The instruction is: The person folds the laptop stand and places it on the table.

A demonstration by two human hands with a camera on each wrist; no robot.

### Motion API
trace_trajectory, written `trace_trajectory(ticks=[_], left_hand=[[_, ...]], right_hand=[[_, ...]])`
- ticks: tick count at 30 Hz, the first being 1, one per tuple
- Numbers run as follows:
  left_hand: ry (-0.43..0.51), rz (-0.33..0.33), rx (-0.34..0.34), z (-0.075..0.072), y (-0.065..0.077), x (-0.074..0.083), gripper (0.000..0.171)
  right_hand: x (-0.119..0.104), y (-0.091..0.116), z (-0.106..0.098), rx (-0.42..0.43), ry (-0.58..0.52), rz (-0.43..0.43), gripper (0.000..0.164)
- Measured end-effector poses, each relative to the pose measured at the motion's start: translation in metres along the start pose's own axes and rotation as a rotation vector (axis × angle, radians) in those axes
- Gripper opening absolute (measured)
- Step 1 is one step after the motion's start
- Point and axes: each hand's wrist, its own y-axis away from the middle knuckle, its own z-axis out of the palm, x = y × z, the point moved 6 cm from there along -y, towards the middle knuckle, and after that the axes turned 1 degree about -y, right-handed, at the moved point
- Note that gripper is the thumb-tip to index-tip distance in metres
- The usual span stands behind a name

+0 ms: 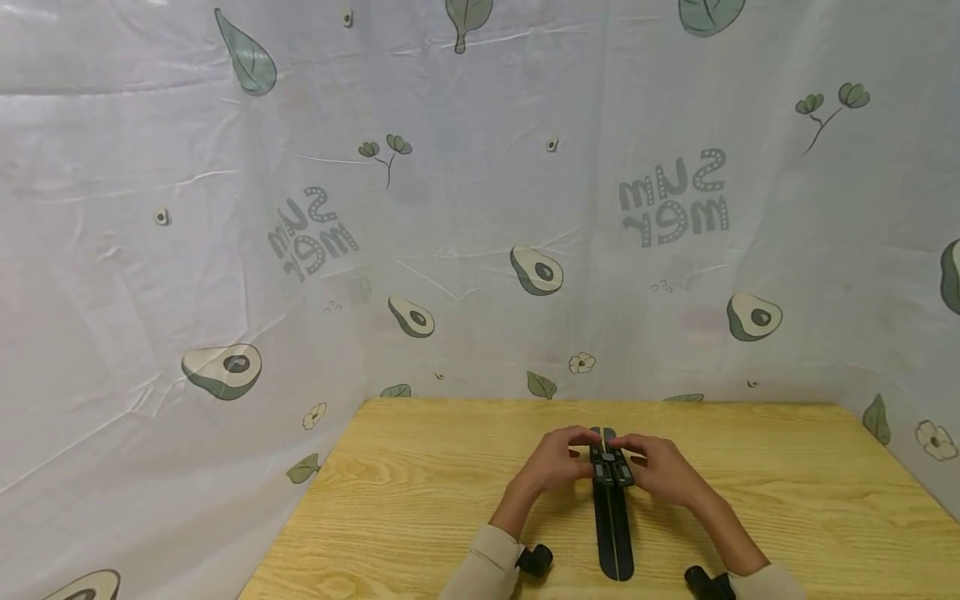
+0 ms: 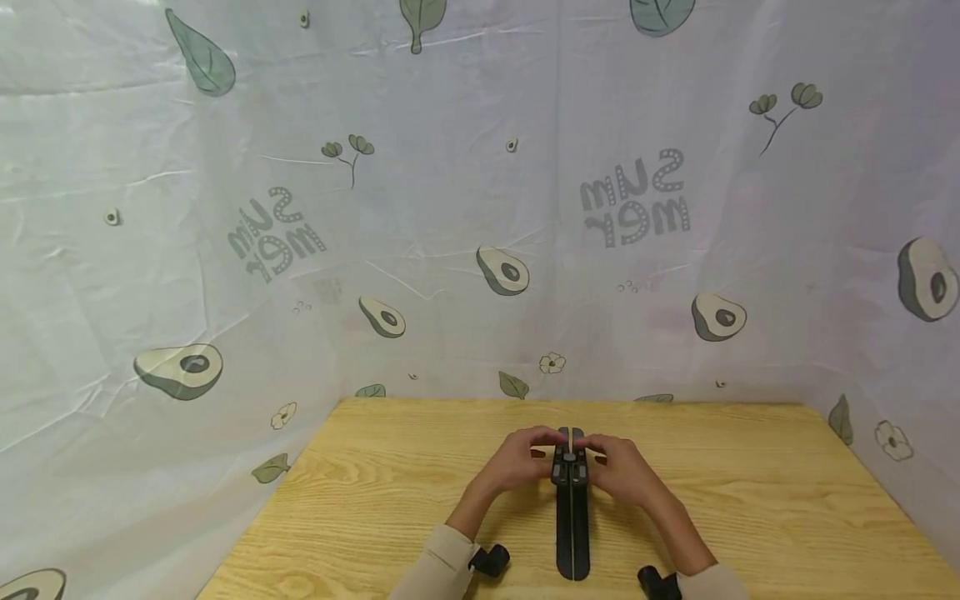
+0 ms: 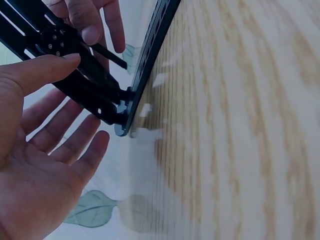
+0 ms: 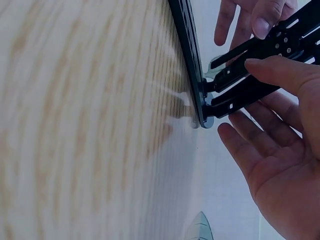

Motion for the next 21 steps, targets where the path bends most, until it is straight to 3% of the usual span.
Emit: trace_trajectory(ticks=[21], left_hand=[[-0.04, 0.001, 0.038, -0.0001, -0.001, -0.002, 0.024]], right_hand=[[-0.0022, 0.0028, -0.0034, 0.02, 0.024, -0.04, 0.032]])
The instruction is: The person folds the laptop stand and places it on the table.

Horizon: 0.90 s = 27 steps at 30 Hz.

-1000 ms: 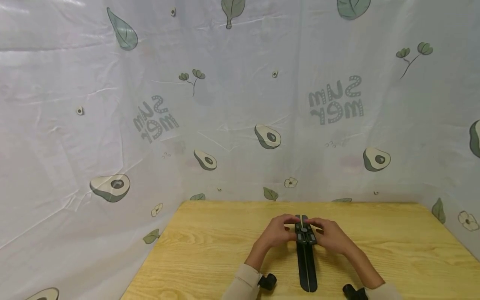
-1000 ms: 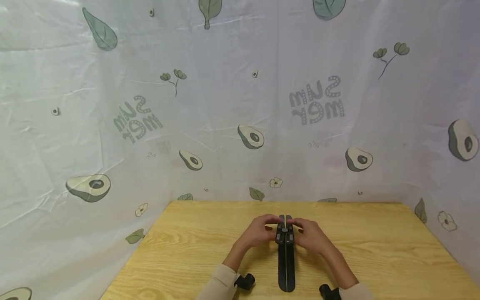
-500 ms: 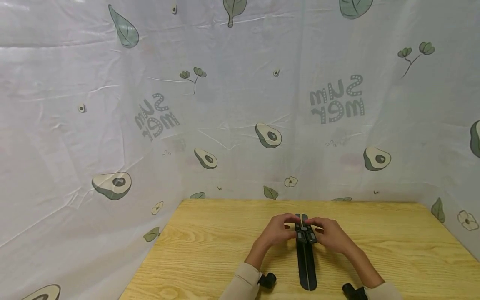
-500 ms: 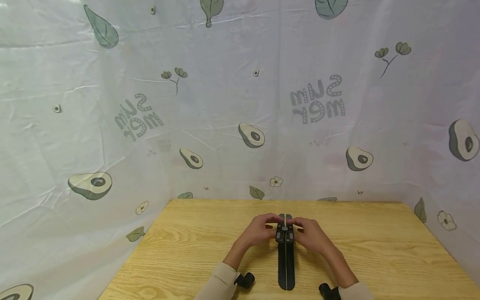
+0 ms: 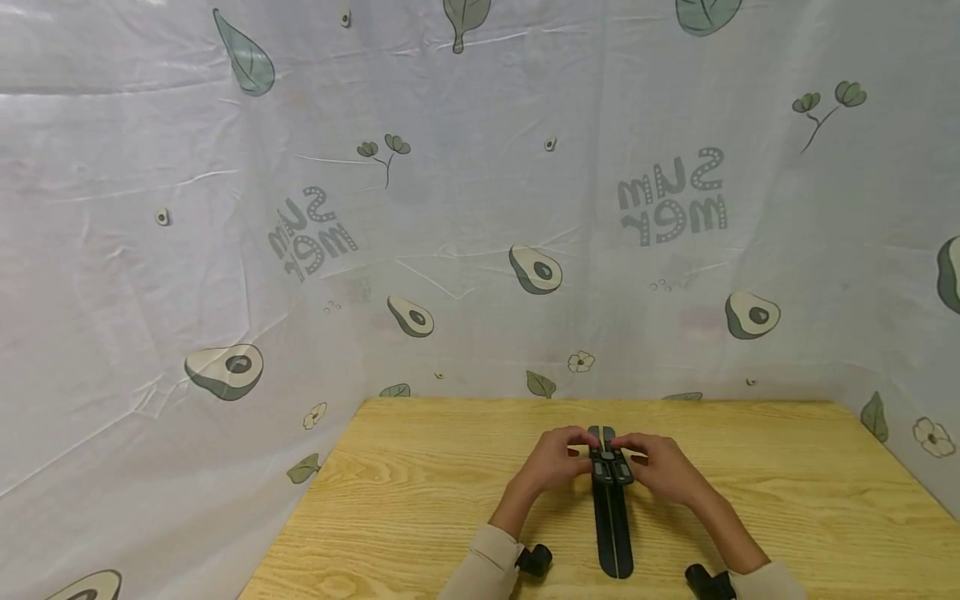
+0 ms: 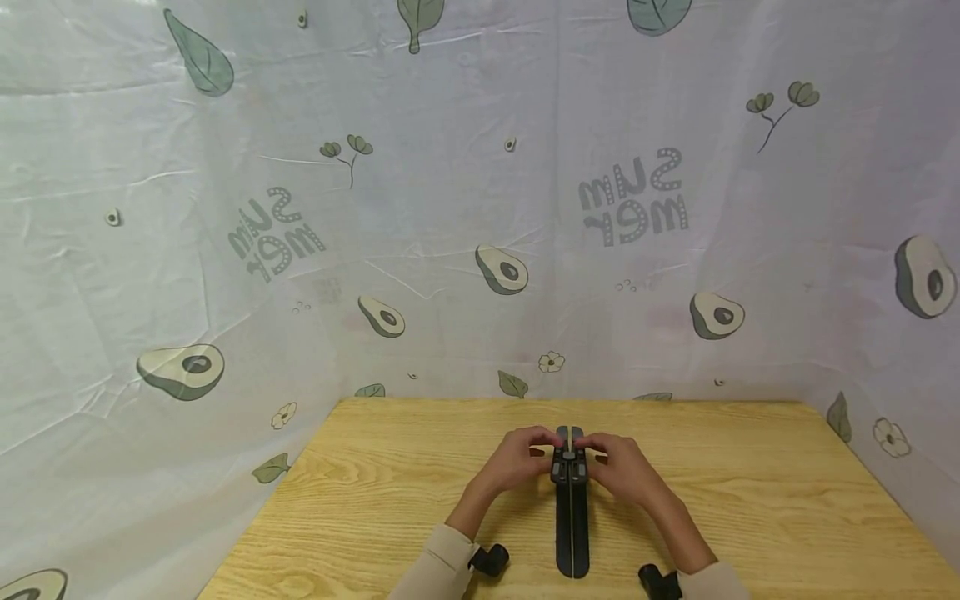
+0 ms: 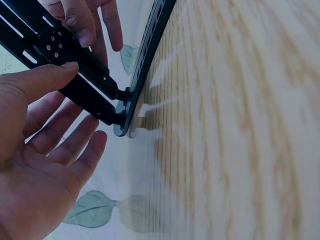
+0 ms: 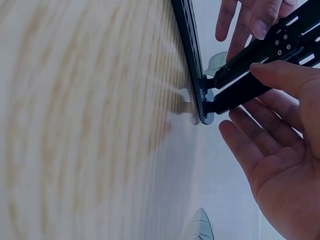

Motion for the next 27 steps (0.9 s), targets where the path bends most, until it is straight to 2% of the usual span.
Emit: trace_trajectory(ticks=[17, 27], left_hand=[[-0.004, -0.019, -0.001, 0.0005, -0.0008, -0.0011, 0.02], [-0.007, -0.028, -0.019, 0.0019, 0.0018, -0.0025, 0.015]], right_hand=[[0.0024, 0.0008, -0.0037, -0.012, 0.002, 0.013, 0.032], [0.0064, 0.0009, -0.0027, -0.041, 0.006, -0.01, 0.032]])
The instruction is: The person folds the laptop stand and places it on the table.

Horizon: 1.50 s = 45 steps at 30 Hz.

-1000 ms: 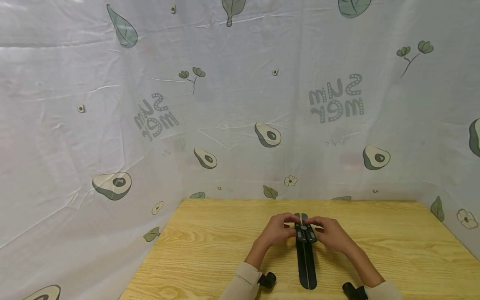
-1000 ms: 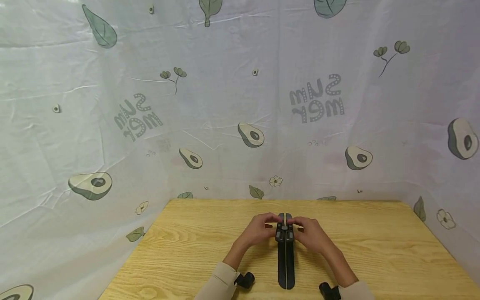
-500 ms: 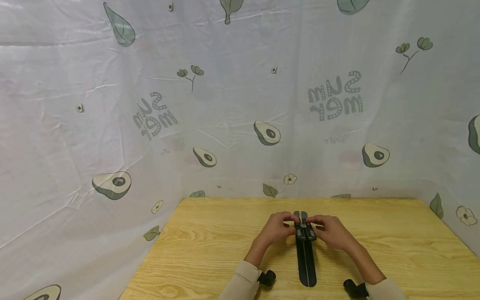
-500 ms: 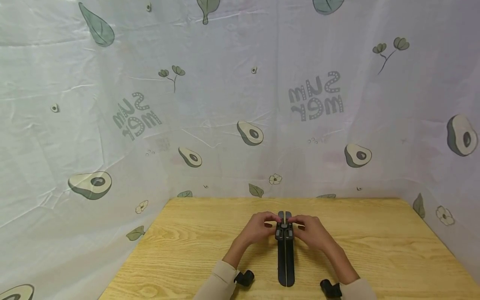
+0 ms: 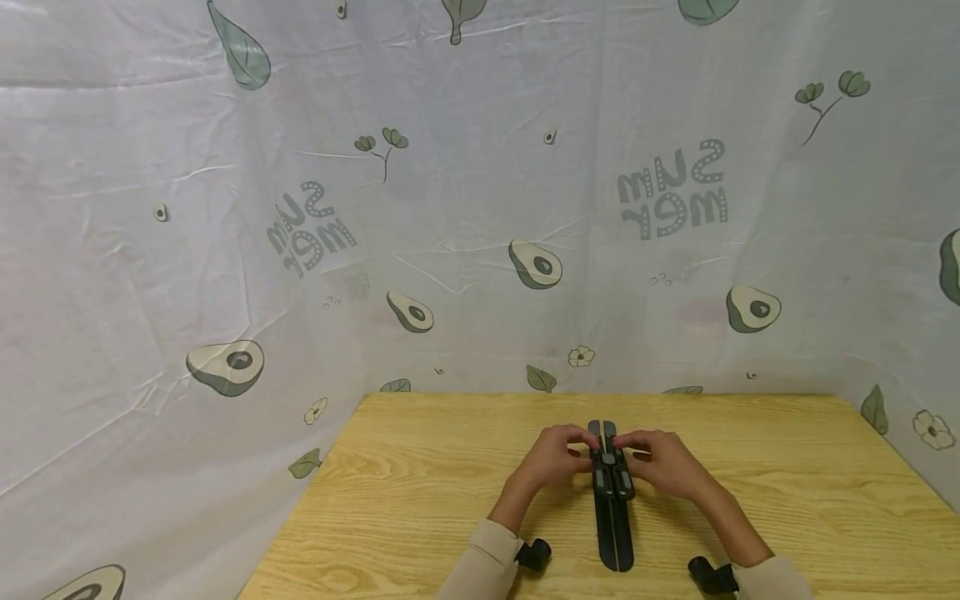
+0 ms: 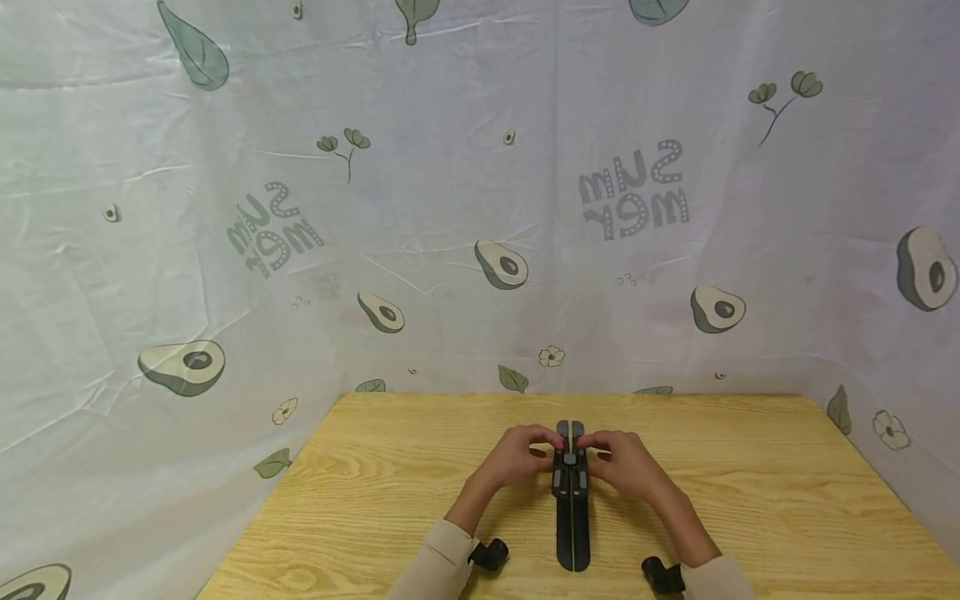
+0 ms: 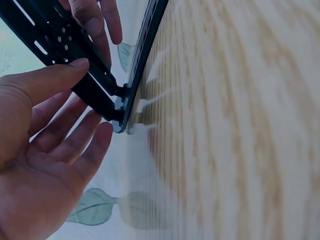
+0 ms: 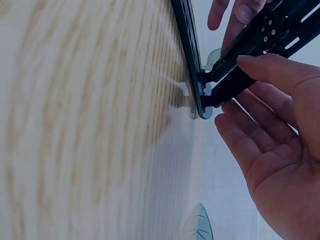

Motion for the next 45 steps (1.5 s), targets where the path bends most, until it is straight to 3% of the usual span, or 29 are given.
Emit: trace_trajectory(ticks=[26, 45], left_hand=[[-0.135, -0.023, -0.065, 0.0032, 0.0036, 0.007, 0.023], [-0.284, 0.022, -0.118, 0.0069, 0.0034, 0.0102, 0.022]], right_hand=[[-0.0026, 0.001, 0.0047, -0.027, 0.078, 0.043, 0.026], [-0.0034, 0.0027, 0.0096, -0.067, 0.13, 0.022, 0.019]])
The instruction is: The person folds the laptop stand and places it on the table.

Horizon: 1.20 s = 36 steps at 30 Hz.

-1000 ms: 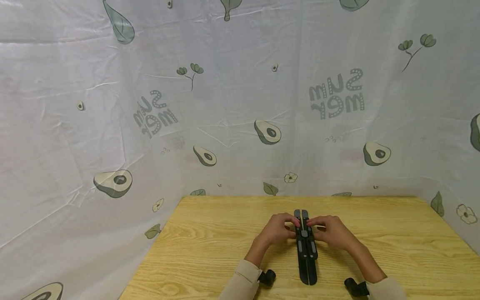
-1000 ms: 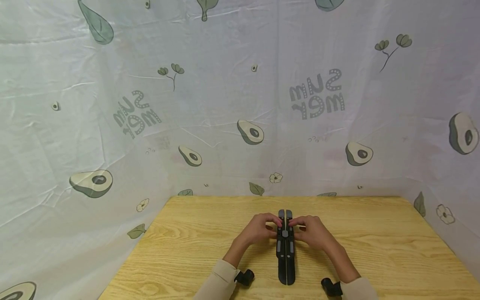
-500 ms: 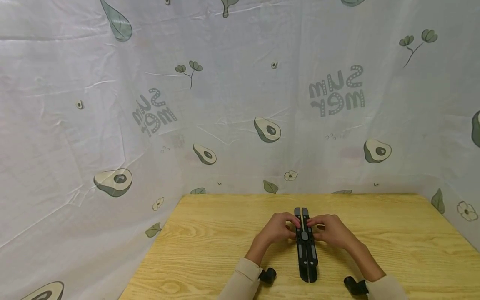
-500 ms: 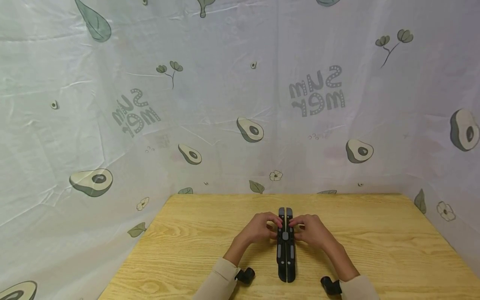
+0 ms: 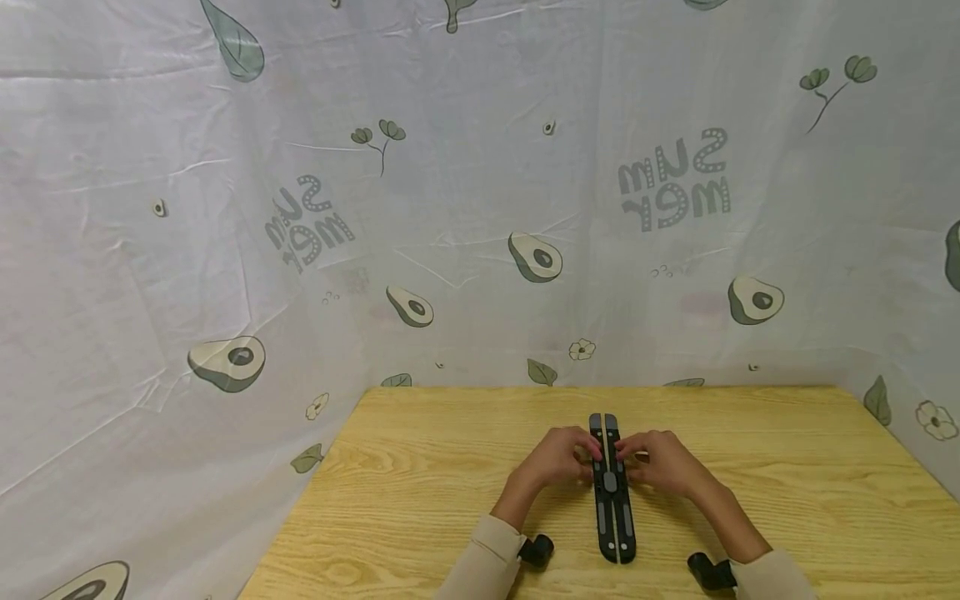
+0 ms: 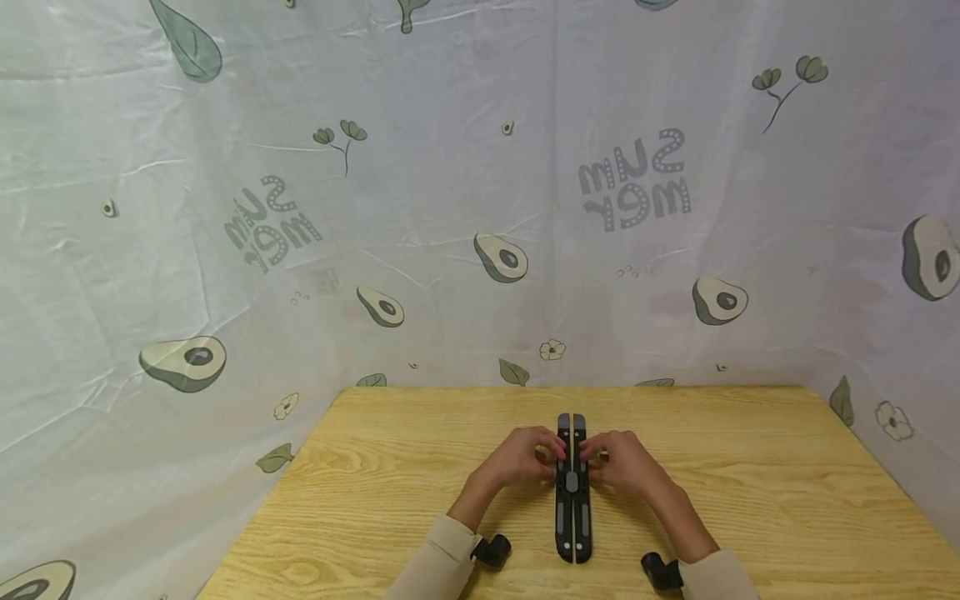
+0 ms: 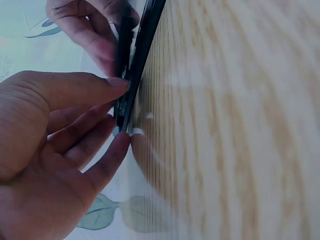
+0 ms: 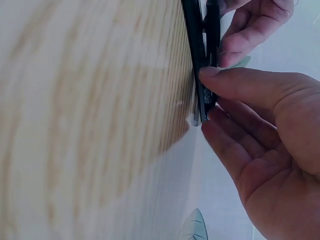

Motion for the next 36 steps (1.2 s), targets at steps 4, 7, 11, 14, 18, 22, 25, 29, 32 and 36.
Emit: trace_trajectory(ticks=[4, 7, 11, 14, 18, 22, 25, 29, 32, 36], left_hand=[[-0.041, -0.011, -0.017, 0.001, 0.001, 0.001, 0.021], [-0.044, -0.014, -0.017, 0.002, 0.001, 0.001, 0.02], [-0.039, -0.009, -0.017, 0.002, 0.0, 0.002, 0.019], [-0.042, -0.01, -0.023, 0.003, -0.001, 0.002, 0.019], [-0.015, -0.021, -0.034, 0.004, -0.001, 0.002, 0.018], [0.005, -0.029, -0.042, 0.005, -0.001, 0.002, 0.017], [0.012, -0.034, -0.046, 0.005, -0.001, 0.002, 0.015], [0.043, -0.043, -0.047, 0.006, -0.001, 0.001, 0.014], [0.056, -0.037, -0.049, 0.005, -0.002, 0.0, 0.016], [0.012, -0.019, -0.029, 0.001, -0.002, -0.003, 0.019]], right_hand=[[0.001, 0.002, 0.001, -0.031, 0.001, 0.012, 0.018], [0.0, 0.003, 0.0, -0.036, 0.002, 0.014, 0.019], [-0.001, 0.004, -0.002, -0.035, -0.003, 0.016, 0.018], [-0.001, 0.005, -0.002, -0.037, -0.013, 0.021, 0.018], [0.0, 0.006, -0.002, -0.048, -0.023, 0.028, 0.019], [0.002, 0.006, -0.002, -0.061, -0.028, 0.035, 0.019], [0.002, 0.006, -0.001, -0.07, -0.035, 0.037, 0.019], [0.001, 0.006, -0.001, -0.081, -0.04, 0.038, 0.021], [-0.001, 0.007, -0.005, -0.084, -0.008, 0.036, 0.022], [-0.004, 0.011, -0.016, -0.07, 0.033, 0.047, 0.027]])
